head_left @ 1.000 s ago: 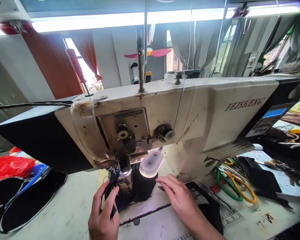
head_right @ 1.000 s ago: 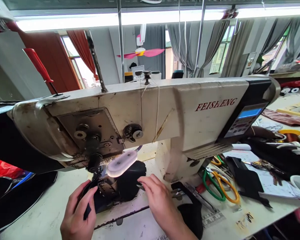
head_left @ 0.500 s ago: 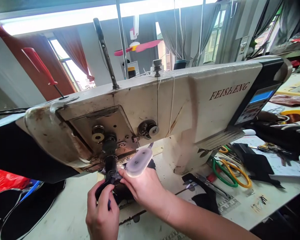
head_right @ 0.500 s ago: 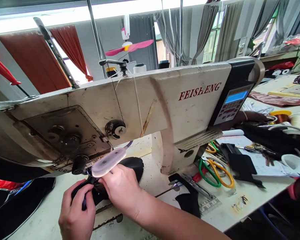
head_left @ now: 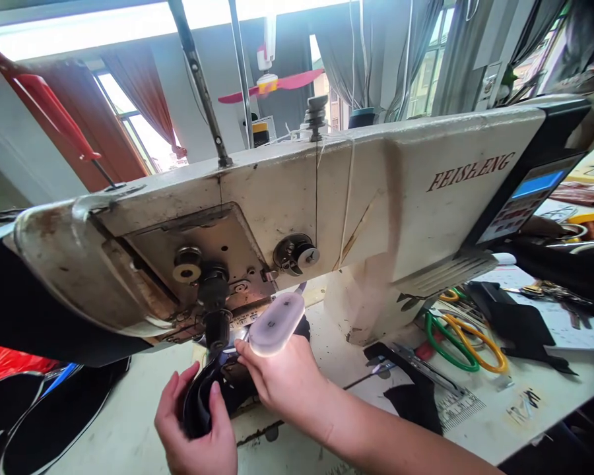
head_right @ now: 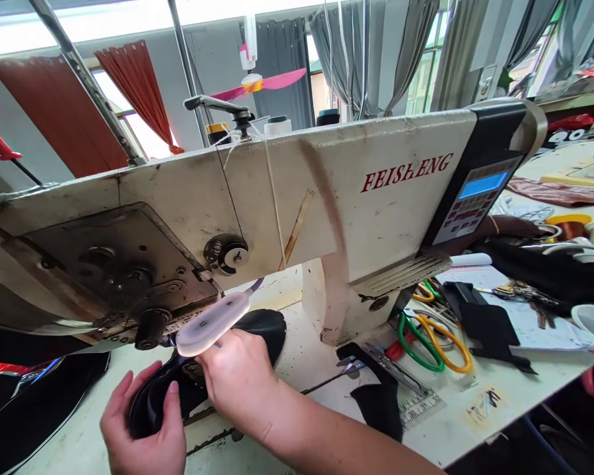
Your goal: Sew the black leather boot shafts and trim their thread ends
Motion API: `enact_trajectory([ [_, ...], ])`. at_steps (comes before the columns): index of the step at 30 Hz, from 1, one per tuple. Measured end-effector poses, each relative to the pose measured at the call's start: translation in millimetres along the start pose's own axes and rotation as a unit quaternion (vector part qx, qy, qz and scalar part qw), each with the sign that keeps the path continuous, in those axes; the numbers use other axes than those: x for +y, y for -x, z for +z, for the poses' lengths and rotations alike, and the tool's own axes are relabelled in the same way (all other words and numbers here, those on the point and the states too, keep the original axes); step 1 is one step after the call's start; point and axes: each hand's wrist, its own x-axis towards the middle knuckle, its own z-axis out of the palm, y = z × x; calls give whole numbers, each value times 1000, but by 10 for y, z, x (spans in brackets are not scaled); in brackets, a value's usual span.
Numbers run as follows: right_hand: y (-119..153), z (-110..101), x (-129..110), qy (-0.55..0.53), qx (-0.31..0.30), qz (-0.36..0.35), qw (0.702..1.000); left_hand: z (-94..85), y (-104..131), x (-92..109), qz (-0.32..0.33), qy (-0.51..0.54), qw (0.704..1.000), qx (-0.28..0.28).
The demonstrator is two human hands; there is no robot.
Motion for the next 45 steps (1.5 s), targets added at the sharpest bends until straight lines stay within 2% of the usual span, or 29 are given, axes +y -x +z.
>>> enact_trajectory([
  [3, 1, -11, 7, -4, 9, -6, 1000, -15, 67, -58, -83, -52, 995, -31],
  [5, 1, -6, 15, -4, 20, -11, 1000, -28, 69, -71, -100, -70, 992, -30],
  [10, -2, 38, 41, 14, 52, -25, 998, -45, 3, 20, -45, -23, 998, -42],
  [13, -17, 46, 38, 17, 40, -30, 999, -36, -23, 56, -7, 22, 999, -43],
  [16, -45, 46, 18, 10, 34, -37, 999, -29, -50, 9, 27, 53, 996, -60],
  [20, -68, 50, -19, -2, 47, -45, 998, -65, -139, -105, 124, 85, 984, -98],
  [22, -51, 41, -32, -6, 51, -41, 998, -95, -189, -146, 149, 81, 978, -118],
  [26, 17, 12, -31, -12, 79, -14, 997, -133, -230, -181, 117, 81, 979, -143],
  [30, 37, 0, -19, -28, 80, -6, 996, -125, -218, -183, 99, 95, 981, -136],
  [36, 24, 26, -25, -50, 43, 11, 998, -105, -224, -205, 115, 97, 979, -141],
  [42, 13, 61, -17, -46, 47, -9, 998, -104, -209, -217, 114, 99, 979, -140],
  [45, 2, 70, -14, -47, 42, -13, 998, -98, -218, -212, 134, 103, 975, -147],
])
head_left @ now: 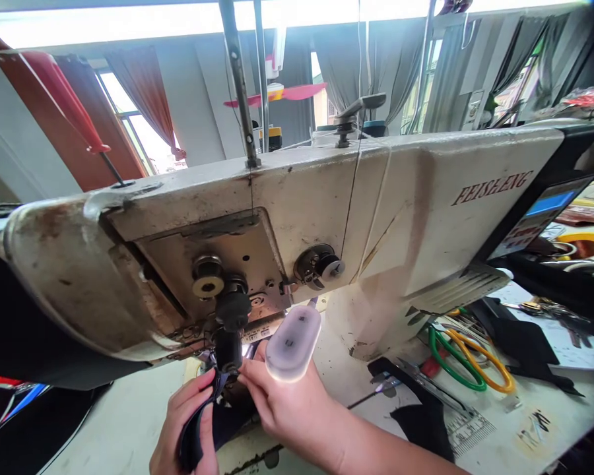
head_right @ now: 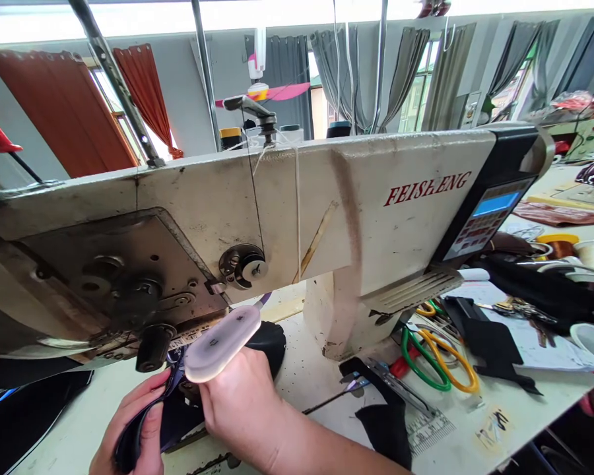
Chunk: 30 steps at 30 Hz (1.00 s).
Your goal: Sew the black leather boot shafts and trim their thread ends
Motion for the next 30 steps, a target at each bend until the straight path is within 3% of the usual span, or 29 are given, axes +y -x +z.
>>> enact_trajectory([
  [8, -44, 0, -44, 18, -6, -11, 1000, -132, -128, -122, 126, -14, 989, -83],
  [14, -12, -83, -54, 33, 24, -4, 999, -184, -150, -187, 128, -1, 988, -90],
  [25, 8, -3, -3, -2, 54, -30, 998, -189, -138, -216, 138, 9, 984, -109],
  [30, 2, 14, 19, -11, 48, -26, 998, -282, -190, -266, 153, 1, 973, -173],
])
